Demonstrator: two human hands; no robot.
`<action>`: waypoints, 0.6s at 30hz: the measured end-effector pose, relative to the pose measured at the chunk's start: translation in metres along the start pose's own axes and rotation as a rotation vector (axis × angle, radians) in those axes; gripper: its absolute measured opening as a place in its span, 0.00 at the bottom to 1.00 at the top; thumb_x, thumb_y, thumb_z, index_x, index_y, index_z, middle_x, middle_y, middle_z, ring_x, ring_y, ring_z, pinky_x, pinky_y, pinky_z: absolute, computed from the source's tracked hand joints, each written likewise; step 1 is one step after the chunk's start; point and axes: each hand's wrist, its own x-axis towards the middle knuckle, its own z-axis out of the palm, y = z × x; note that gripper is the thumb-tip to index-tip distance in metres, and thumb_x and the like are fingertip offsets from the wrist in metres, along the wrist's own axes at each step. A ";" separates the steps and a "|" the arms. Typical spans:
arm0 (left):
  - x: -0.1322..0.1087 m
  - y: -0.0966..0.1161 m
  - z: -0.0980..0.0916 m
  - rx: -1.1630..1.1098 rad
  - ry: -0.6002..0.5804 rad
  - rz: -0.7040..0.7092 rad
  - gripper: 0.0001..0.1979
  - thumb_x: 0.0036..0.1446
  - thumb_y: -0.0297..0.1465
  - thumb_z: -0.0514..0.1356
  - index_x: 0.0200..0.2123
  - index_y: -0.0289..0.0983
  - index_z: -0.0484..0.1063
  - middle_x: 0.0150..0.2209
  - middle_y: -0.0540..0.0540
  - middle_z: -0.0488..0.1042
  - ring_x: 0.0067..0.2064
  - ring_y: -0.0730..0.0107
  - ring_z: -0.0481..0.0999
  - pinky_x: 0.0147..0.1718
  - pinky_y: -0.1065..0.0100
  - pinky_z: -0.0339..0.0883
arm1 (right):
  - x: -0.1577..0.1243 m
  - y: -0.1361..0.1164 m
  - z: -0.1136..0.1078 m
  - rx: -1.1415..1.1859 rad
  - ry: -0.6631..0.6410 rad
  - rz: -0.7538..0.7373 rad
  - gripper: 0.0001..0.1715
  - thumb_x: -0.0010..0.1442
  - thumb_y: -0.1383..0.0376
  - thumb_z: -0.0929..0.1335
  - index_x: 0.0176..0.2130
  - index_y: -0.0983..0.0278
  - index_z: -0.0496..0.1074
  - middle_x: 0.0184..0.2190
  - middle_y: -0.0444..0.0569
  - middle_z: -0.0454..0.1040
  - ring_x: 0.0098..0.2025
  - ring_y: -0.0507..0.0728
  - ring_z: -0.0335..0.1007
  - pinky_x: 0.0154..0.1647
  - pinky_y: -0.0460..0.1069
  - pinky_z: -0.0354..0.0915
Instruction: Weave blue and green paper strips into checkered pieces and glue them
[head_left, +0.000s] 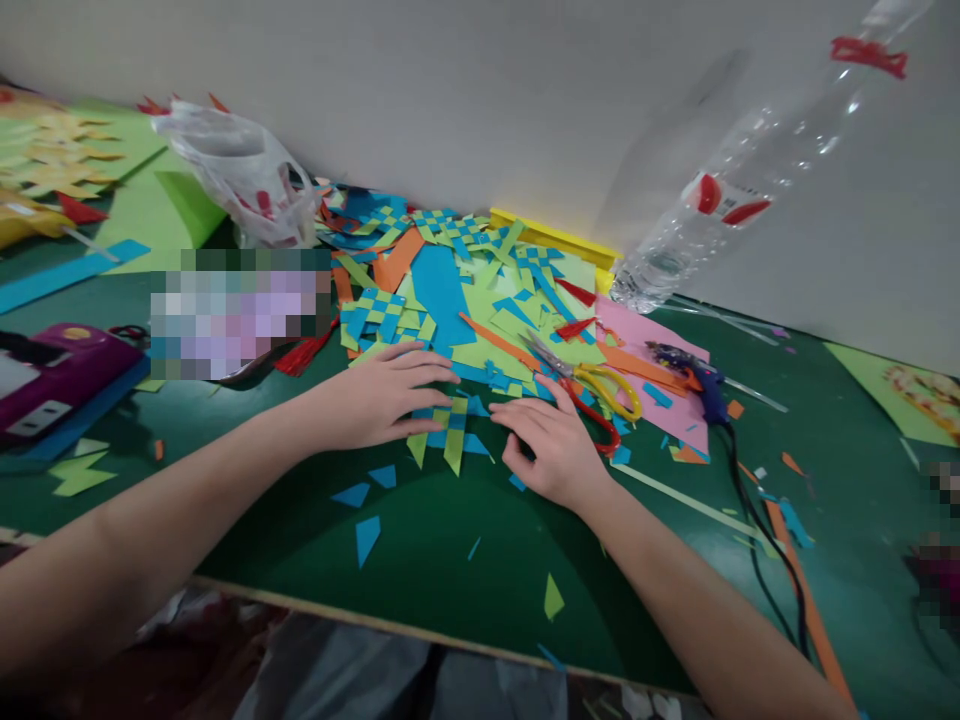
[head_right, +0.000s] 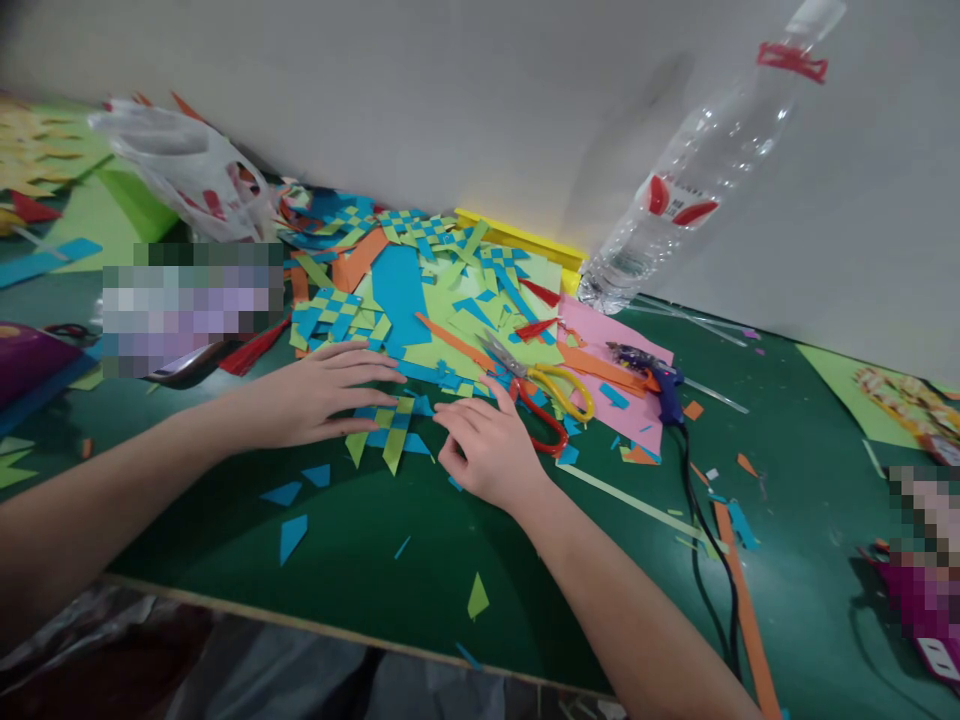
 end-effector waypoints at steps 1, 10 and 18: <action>0.000 0.000 0.000 0.009 0.011 0.004 0.16 0.66 0.39 0.52 0.52 0.42 0.73 0.58 0.45 0.71 0.62 0.60 0.65 0.65 0.53 0.46 | 0.000 0.000 0.000 0.005 -0.055 0.014 0.18 0.61 0.70 0.61 0.49 0.64 0.70 0.50 0.50 0.77 0.53 0.57 0.72 0.69 0.63 0.45; -0.001 -0.003 0.012 -0.038 -0.027 -0.029 0.20 0.64 0.42 0.54 0.55 0.39 0.69 0.60 0.41 0.68 0.63 0.55 0.62 0.62 0.51 0.54 | 0.002 0.000 0.000 -0.036 -0.198 0.088 0.23 0.68 0.57 0.60 0.57 0.65 0.64 0.54 0.53 0.73 0.60 0.59 0.65 0.71 0.66 0.28; -0.002 -0.004 0.011 -0.007 -0.012 -0.086 0.18 0.67 0.37 0.51 0.56 0.39 0.68 0.60 0.42 0.68 0.64 0.55 0.62 0.62 0.52 0.54 | 0.001 -0.001 0.001 -0.032 -0.197 0.075 0.29 0.68 0.54 0.60 0.62 0.66 0.58 0.60 0.55 0.68 0.64 0.60 0.59 0.71 0.66 0.34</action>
